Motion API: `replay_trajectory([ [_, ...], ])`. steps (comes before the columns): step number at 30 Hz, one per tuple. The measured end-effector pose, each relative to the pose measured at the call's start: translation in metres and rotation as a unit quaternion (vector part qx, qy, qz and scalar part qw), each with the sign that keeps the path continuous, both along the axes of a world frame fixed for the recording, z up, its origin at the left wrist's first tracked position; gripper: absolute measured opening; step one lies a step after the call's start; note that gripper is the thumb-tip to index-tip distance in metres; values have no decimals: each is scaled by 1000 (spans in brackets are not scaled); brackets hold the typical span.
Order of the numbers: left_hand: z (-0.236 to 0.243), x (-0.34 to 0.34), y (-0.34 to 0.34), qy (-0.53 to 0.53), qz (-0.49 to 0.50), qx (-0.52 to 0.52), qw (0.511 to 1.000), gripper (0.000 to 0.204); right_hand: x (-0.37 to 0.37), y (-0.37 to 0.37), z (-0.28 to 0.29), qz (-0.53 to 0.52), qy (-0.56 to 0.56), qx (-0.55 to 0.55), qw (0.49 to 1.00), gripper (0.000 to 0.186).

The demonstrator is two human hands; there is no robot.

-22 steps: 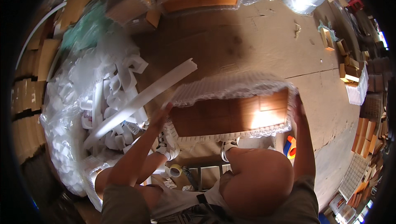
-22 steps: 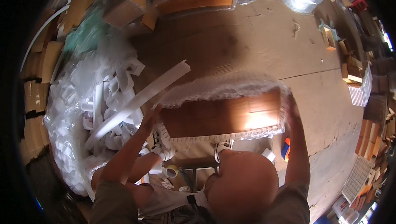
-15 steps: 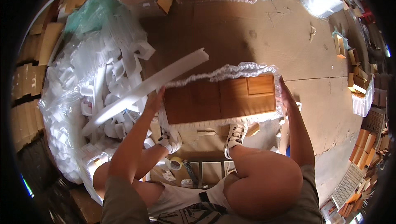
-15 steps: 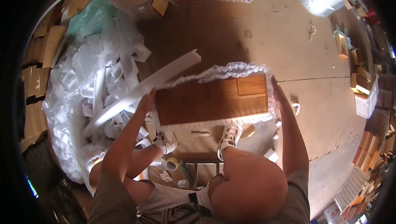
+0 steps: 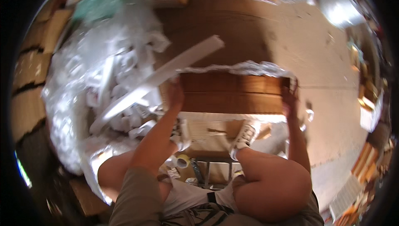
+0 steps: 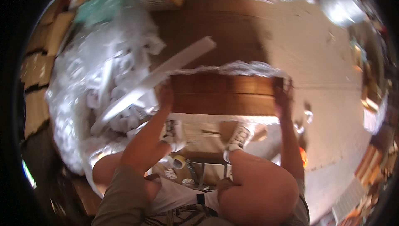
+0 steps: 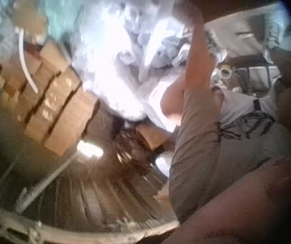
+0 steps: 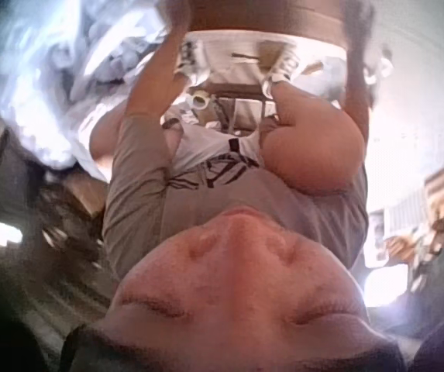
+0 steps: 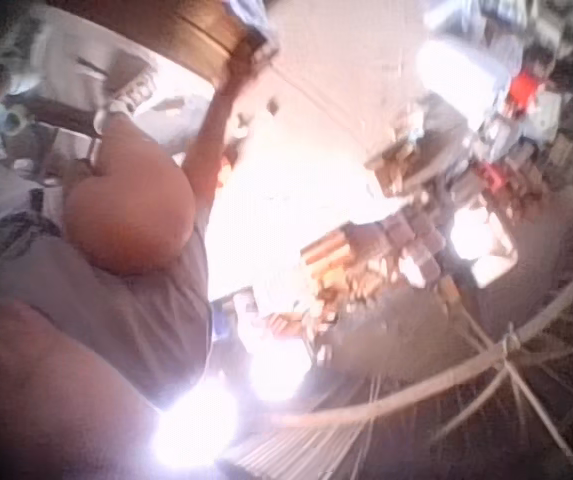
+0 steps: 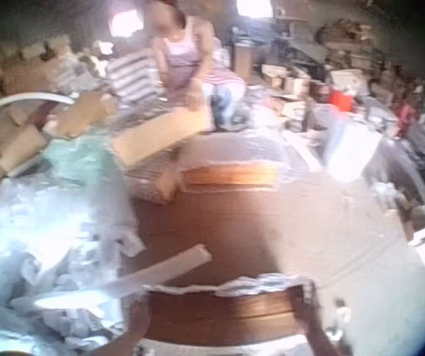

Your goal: The person wraps wooden panels in bubble wrap and foam, using a tape dispenser to secure the packaging materials before placing them in a larger stack of packed items.

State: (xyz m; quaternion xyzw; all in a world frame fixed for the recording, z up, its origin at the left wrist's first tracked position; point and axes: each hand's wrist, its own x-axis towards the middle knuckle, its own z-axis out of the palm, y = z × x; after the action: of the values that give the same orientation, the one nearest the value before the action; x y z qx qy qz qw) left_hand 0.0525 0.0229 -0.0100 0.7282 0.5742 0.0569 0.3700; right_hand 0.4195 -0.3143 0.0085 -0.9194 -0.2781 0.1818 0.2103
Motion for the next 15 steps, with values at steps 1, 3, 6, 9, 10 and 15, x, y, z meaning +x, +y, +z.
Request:
replay_trajectory([
  [1, 8, -5, 9, 54, -76, 13, 996, 52, 1, 1, -4, -31, 97, 138, 985, 57],
  [3, 29, -20, 32, 181, -222, -10, 958, 54, 4, -4, -6, -38, 110, 211, 971, 58],
  [6, 87, -79, 90, 193, -317, -216, 903, 48, 4, -11, 6, -67, -66, 160, 983, 54],
  [9, 160, -167, 160, 123, -506, -8, 853, 31, -10, -10, 46, 13, -229, 176, 957, 43],
  [10, 170, -197, 167, 176, -361, 0, 916, 30, -17, 0, 56, 29, -217, 193, 956, 42],
  [15, 88, -304, 121, 222, -113, -21, 968, 27, -52, 33, 112, 71, -103, 227, 966, 32],
])
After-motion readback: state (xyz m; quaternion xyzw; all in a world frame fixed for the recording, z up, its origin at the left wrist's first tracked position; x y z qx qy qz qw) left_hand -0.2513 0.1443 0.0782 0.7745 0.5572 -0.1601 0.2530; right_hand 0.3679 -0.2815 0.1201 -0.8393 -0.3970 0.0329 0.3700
